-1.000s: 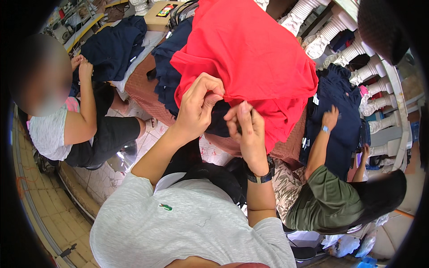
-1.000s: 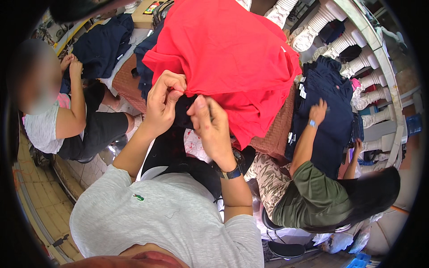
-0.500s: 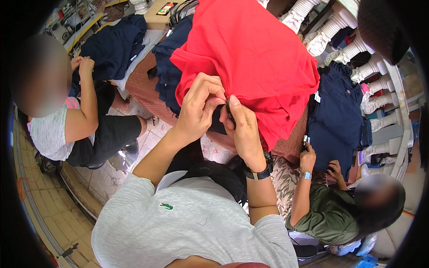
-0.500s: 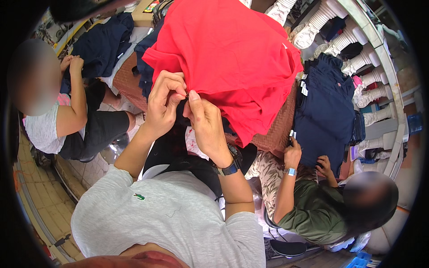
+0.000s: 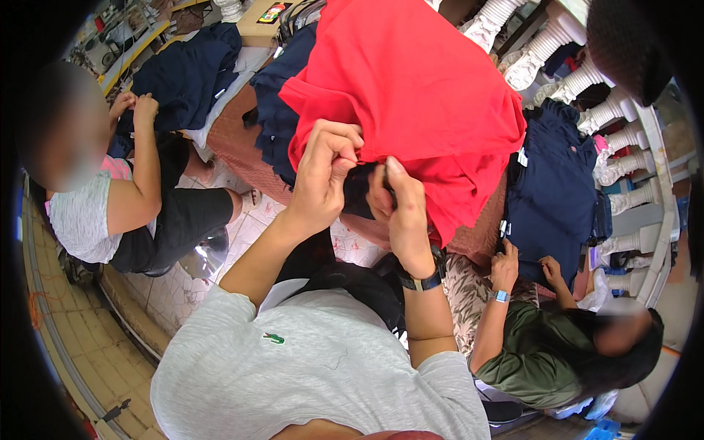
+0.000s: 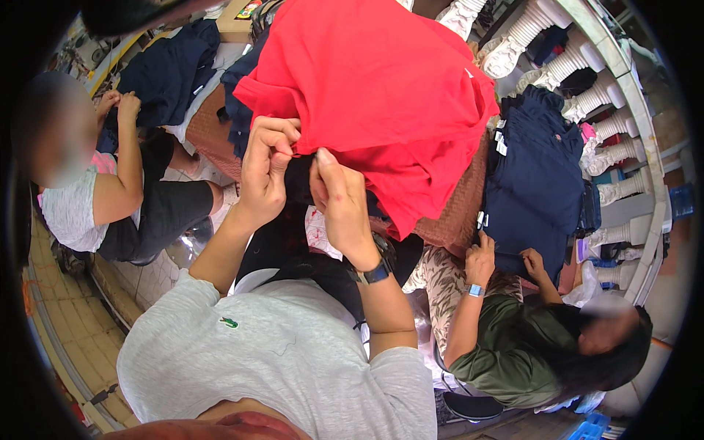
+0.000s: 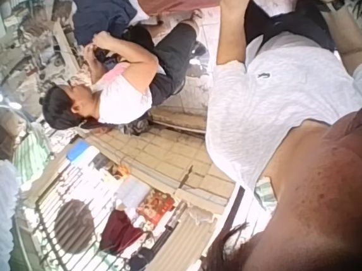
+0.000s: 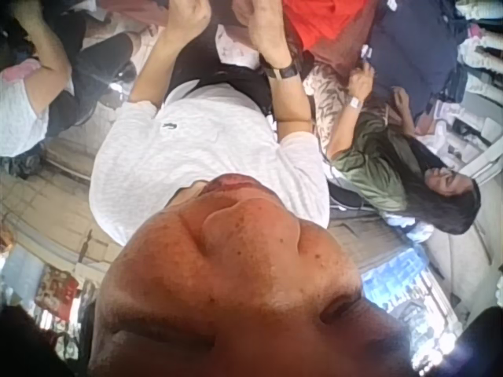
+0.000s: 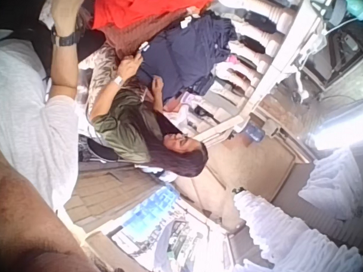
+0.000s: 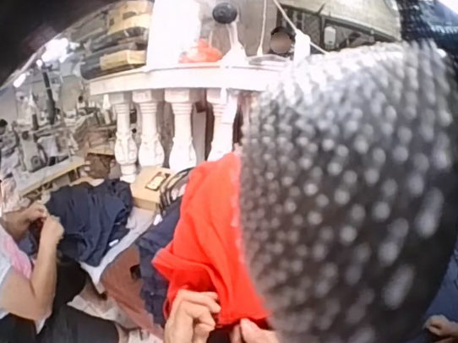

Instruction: The person uses a small tool to trim loose threads and tags from a red garment. They repeatedly lift and turn the garment to access different areas, then place it on a pile of other clothes.

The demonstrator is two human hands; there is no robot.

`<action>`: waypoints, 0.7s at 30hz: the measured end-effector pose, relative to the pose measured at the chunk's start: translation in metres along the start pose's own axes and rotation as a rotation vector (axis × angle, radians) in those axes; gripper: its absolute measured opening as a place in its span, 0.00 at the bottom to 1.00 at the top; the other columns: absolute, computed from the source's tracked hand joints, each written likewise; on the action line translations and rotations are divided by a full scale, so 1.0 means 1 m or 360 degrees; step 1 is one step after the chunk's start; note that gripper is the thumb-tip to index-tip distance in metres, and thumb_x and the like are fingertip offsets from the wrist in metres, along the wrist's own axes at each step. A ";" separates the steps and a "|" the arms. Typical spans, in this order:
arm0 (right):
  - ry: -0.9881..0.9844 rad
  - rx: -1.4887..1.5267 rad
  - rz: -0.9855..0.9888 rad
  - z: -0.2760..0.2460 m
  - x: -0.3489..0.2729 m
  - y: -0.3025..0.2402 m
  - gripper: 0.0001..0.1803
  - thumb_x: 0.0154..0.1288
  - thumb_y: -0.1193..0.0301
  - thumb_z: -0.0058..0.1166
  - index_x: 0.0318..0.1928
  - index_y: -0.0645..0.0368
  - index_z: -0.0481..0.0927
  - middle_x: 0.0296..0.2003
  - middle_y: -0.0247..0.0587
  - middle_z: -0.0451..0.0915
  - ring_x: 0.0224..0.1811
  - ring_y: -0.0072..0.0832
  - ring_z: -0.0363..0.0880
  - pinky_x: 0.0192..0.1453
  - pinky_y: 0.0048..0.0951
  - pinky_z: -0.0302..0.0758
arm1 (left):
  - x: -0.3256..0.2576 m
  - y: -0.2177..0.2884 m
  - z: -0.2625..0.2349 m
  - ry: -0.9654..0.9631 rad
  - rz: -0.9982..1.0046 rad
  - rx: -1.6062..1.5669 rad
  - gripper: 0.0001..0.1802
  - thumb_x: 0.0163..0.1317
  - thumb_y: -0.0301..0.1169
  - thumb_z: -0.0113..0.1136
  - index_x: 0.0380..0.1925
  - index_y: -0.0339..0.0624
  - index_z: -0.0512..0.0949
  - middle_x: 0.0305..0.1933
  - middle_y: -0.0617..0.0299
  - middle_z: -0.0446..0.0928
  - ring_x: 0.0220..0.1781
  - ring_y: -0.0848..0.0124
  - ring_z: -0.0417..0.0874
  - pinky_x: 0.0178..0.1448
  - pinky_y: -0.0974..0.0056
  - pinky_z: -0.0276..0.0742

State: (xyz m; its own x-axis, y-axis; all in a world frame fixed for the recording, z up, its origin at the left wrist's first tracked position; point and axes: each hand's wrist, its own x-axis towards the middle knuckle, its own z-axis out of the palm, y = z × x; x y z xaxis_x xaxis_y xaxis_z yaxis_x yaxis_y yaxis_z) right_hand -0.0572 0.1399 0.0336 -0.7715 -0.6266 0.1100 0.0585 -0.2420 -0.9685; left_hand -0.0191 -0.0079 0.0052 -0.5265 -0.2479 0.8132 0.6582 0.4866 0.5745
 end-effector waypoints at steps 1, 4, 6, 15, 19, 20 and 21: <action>0.0021 -0.0030 -0.0073 -0.001 -0.004 -0.002 0.31 0.82 0.51 0.36 0.21 0.55 0.63 0.16 0.22 0.57 0.16 0.12 0.50 0.20 0.22 0.48 | -0.005 -0.003 0.000 0.0051 -0.0030 -0.0046 0.04 0.71 0.22 0.55 0.41 0.37 0.70 0.46 0.52 0.73 0.47 0.61 0.78 0.52 0.63 0.75; 0.0311 -0.0127 -0.0030 0.004 -0.006 -0.015 0.25 0.80 0.55 0.45 0.25 0.57 0.67 0.17 0.23 0.60 0.16 0.11 0.53 0.19 0.21 0.47 | -0.012 -0.002 0.008 0.0129 -0.0099 -0.0351 0.13 0.67 0.25 0.63 0.45 0.39 0.69 0.49 0.52 0.73 0.49 0.63 0.78 0.53 0.63 0.76; 0.0370 -0.0167 -0.0032 -0.004 -0.002 -0.005 0.21 0.80 0.57 0.48 0.29 0.57 0.75 0.14 0.25 0.63 0.13 0.11 0.53 0.18 0.20 0.45 | -0.016 -0.005 0.011 0.0119 -0.0026 -0.0260 0.22 0.60 0.25 0.71 0.50 0.39 0.71 0.50 0.52 0.74 0.48 0.64 0.79 0.49 0.65 0.77; 0.0278 0.0084 -0.0141 0.000 0.010 -0.013 0.17 0.78 0.61 0.53 0.33 0.60 0.79 0.16 0.20 0.63 0.15 0.08 0.53 0.19 0.20 0.46 | 0.010 0.004 0.006 0.0181 0.0100 0.0247 0.09 0.57 0.21 0.70 0.37 0.38 0.82 0.39 0.57 0.77 0.34 0.66 0.79 0.39 0.64 0.76; 0.0279 0.0055 -0.0163 -0.002 0.009 -0.011 0.17 0.78 0.61 0.53 0.34 0.61 0.81 0.16 0.21 0.64 0.15 0.09 0.53 0.19 0.20 0.46 | 0.010 0.010 0.006 0.0204 -0.0283 -0.0046 0.06 0.59 0.20 0.69 0.35 0.36 0.81 0.34 0.59 0.75 0.34 0.69 0.81 0.37 0.66 0.76; 0.0275 0.0065 -0.0163 -0.002 0.009 -0.011 0.18 0.78 0.61 0.53 0.34 0.61 0.81 0.16 0.21 0.64 0.15 0.09 0.53 0.19 0.20 0.46 | 0.011 0.012 0.008 0.0250 -0.0313 -0.0098 0.06 0.59 0.20 0.68 0.35 0.35 0.80 0.34 0.59 0.75 0.33 0.70 0.81 0.36 0.66 0.76; 0.0271 0.0074 -0.0163 -0.002 0.008 -0.011 0.18 0.78 0.61 0.53 0.33 0.61 0.81 0.16 0.21 0.64 0.15 0.09 0.53 0.19 0.20 0.46 | 0.011 0.015 0.012 0.0296 -0.0342 -0.0149 0.06 0.60 0.20 0.68 0.34 0.35 0.80 0.34 0.59 0.75 0.33 0.70 0.81 0.36 0.67 0.76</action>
State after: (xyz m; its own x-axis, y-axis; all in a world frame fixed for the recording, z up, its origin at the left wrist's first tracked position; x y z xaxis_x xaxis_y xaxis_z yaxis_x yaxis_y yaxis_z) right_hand -0.0654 0.1393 0.0450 -0.8706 -0.4639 0.1640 0.0007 -0.3345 -0.9424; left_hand -0.0216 0.0069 0.0217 -0.5574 -0.4903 0.6700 0.5935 0.3290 0.7345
